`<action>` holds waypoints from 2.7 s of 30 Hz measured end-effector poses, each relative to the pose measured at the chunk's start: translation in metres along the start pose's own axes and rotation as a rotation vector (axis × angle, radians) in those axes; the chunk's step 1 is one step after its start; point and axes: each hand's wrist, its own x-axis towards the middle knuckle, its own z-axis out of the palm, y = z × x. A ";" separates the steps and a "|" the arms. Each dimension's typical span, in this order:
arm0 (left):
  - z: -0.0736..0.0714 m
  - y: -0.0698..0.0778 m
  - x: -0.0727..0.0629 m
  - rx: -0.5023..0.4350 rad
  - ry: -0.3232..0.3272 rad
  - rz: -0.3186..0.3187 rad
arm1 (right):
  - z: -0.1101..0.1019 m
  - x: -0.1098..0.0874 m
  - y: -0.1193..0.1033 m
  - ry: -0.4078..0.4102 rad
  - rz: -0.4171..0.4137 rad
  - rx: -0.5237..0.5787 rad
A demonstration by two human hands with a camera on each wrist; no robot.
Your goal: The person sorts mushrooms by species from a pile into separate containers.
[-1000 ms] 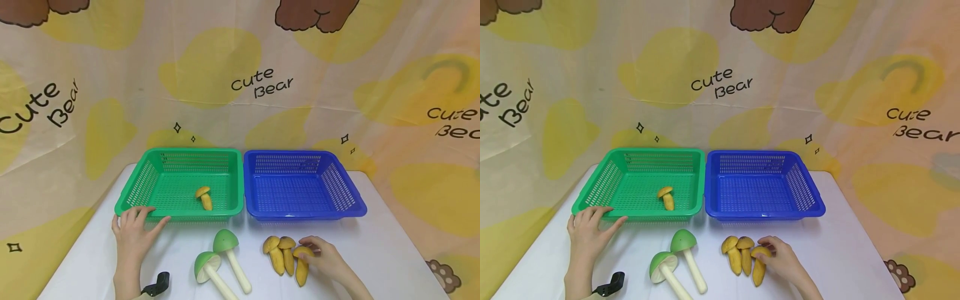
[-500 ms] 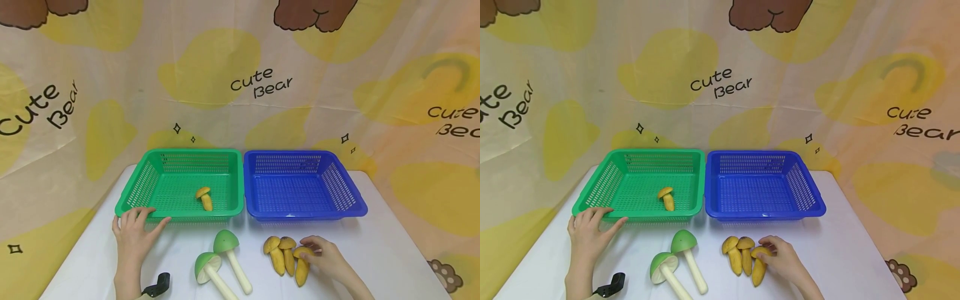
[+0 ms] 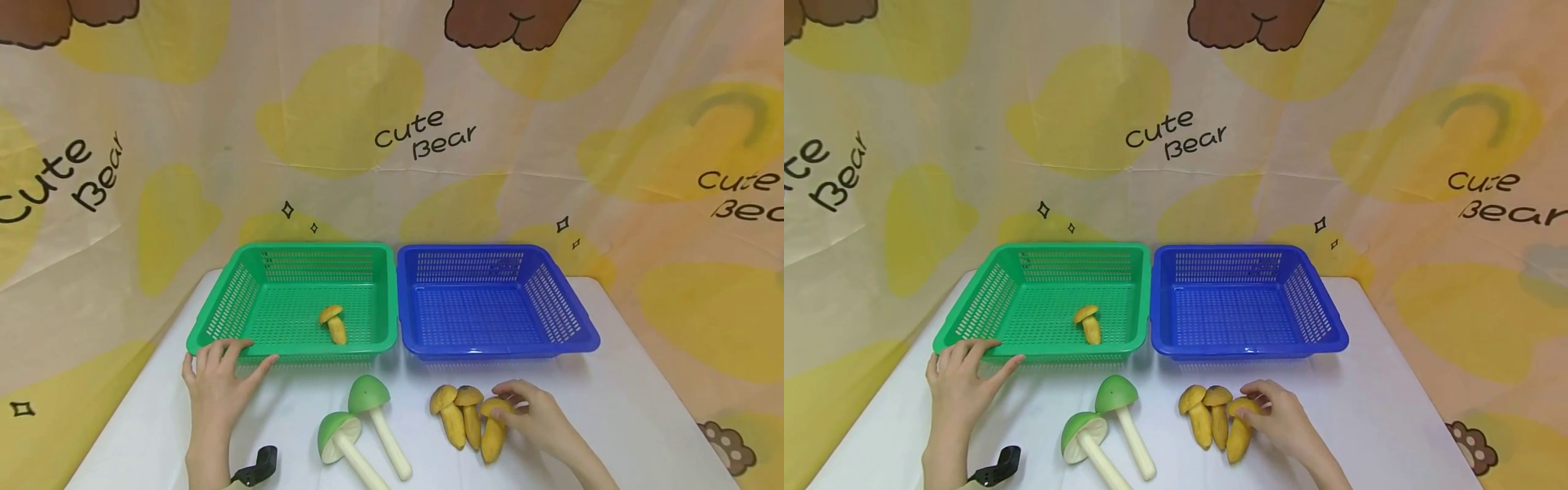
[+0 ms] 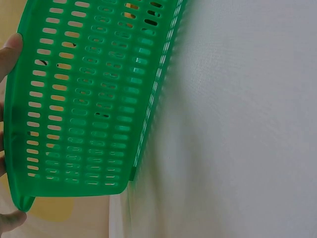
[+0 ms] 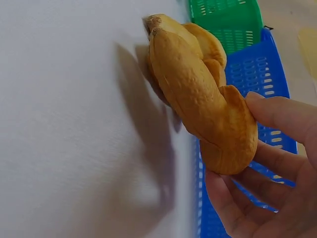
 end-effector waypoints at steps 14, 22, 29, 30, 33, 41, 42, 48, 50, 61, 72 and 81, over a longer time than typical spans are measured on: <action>-0.001 -0.001 0.000 0.003 0.010 0.011 | -0.014 0.008 -0.023 0.035 -0.088 -0.047; 0.001 -0.002 -0.001 -0.003 0.013 0.005 | -0.023 0.014 -0.037 0.025 -0.123 -0.099; 0.002 -0.002 0.000 -0.004 0.011 0.005 | -0.027 0.021 -0.053 0.021 -0.178 -0.119; 0.002 -0.002 0.001 -0.004 0.011 0.006 | -0.028 0.023 -0.056 0.018 -0.181 -0.118; 0.001 -0.001 0.001 -0.003 0.015 0.010 | -0.030 0.028 -0.067 0.017 -0.198 -0.121; 0.002 -0.001 0.001 -0.008 0.018 0.010 | -0.031 0.045 -0.087 0.011 -0.275 -0.106; 0.002 -0.001 0.001 -0.007 0.019 0.010 | -0.032 0.048 -0.090 0.005 -0.279 -0.097; 0.002 0.000 0.001 0.003 0.012 0.015 | -0.034 0.066 -0.107 -0.028 -0.281 -0.053; 0.002 0.000 0.001 0.005 0.009 0.014 | -0.034 0.073 -0.113 -0.041 -0.272 -0.037; 0.002 0.000 0.000 0.011 0.016 0.010 | -0.021 0.113 -0.136 -0.105 -0.246 0.019; 0.002 -0.003 0.000 0.016 0.032 0.016 | -0.004 0.147 -0.160 -0.129 -0.272 -0.006; 0.001 -0.002 0.000 0.017 0.012 0.011 | 0.014 0.172 -0.175 -0.162 -0.294 -0.046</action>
